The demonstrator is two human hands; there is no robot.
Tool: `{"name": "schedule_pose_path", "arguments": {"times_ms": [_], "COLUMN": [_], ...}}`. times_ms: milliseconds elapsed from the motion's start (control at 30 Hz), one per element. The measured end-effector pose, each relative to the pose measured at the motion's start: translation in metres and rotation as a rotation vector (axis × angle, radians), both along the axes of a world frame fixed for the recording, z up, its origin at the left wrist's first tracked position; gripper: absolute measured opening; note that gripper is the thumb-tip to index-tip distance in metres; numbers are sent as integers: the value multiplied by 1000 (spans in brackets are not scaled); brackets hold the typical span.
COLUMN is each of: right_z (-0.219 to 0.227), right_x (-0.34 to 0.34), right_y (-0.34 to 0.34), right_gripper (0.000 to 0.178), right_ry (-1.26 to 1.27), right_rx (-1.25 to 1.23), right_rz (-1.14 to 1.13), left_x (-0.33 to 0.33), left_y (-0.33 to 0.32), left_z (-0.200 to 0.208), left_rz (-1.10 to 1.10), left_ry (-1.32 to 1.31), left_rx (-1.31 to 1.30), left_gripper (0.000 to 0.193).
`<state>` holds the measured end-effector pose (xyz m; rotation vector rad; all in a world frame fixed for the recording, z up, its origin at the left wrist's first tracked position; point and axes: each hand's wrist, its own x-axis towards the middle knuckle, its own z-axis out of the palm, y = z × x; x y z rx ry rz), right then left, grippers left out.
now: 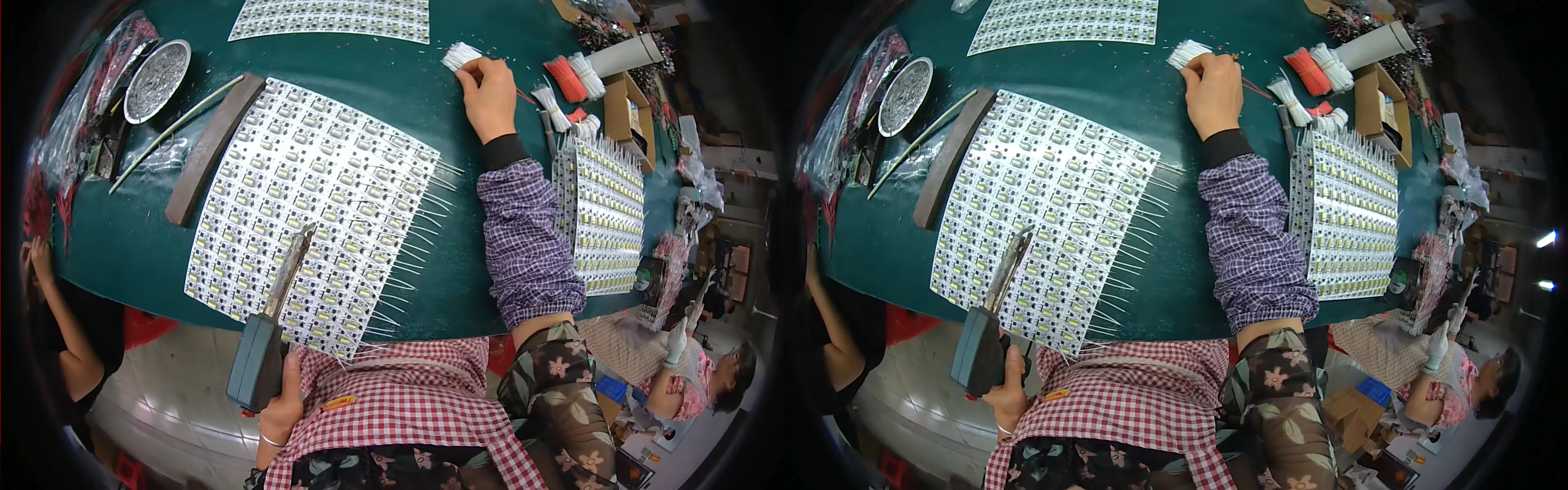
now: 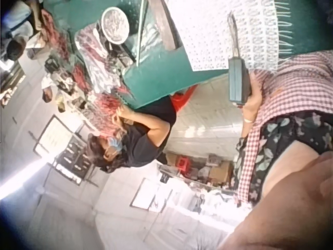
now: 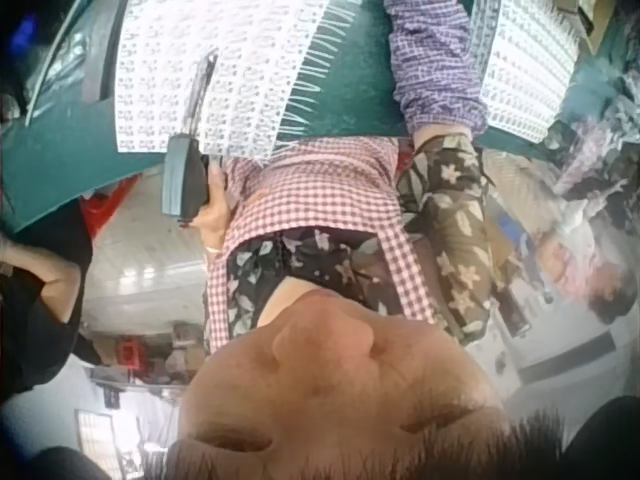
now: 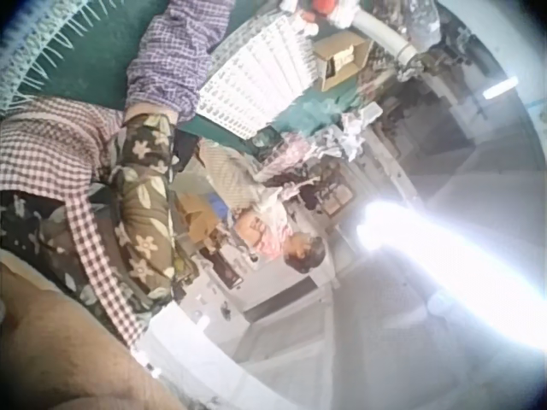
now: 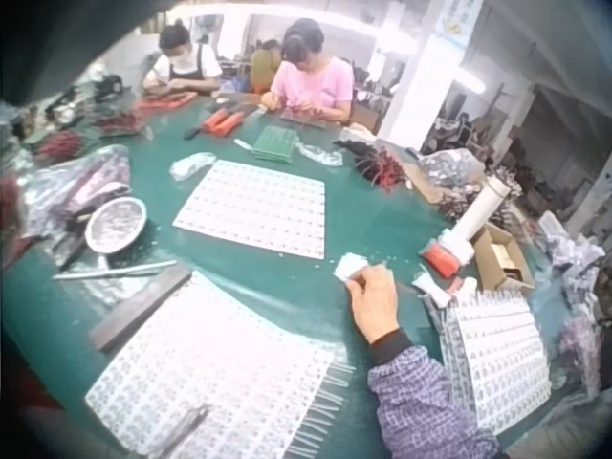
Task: The person attaches wires to LED circuit boards using a soldering gun.
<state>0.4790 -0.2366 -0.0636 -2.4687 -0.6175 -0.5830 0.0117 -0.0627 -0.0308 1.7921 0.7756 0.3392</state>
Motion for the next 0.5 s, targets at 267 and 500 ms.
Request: {"name": "schedule_pose_path", "arguments": {"times_ms": [267,500], "right_z": [-8,28], "right_x": [6,-49], "right_y": [5,6], "right_gripper": [12,4], "right_ry": [-124,-47], "right_rx": [-252,73], "right_rz": [48,79], "left_x": [0,-13], "left_y": [1,7], "left_z": [-3,-1], "left_rz": [-6,-109], "left_ry": [-29,16], "left_rx": [102,130], "left_gripper": [39,41]}}
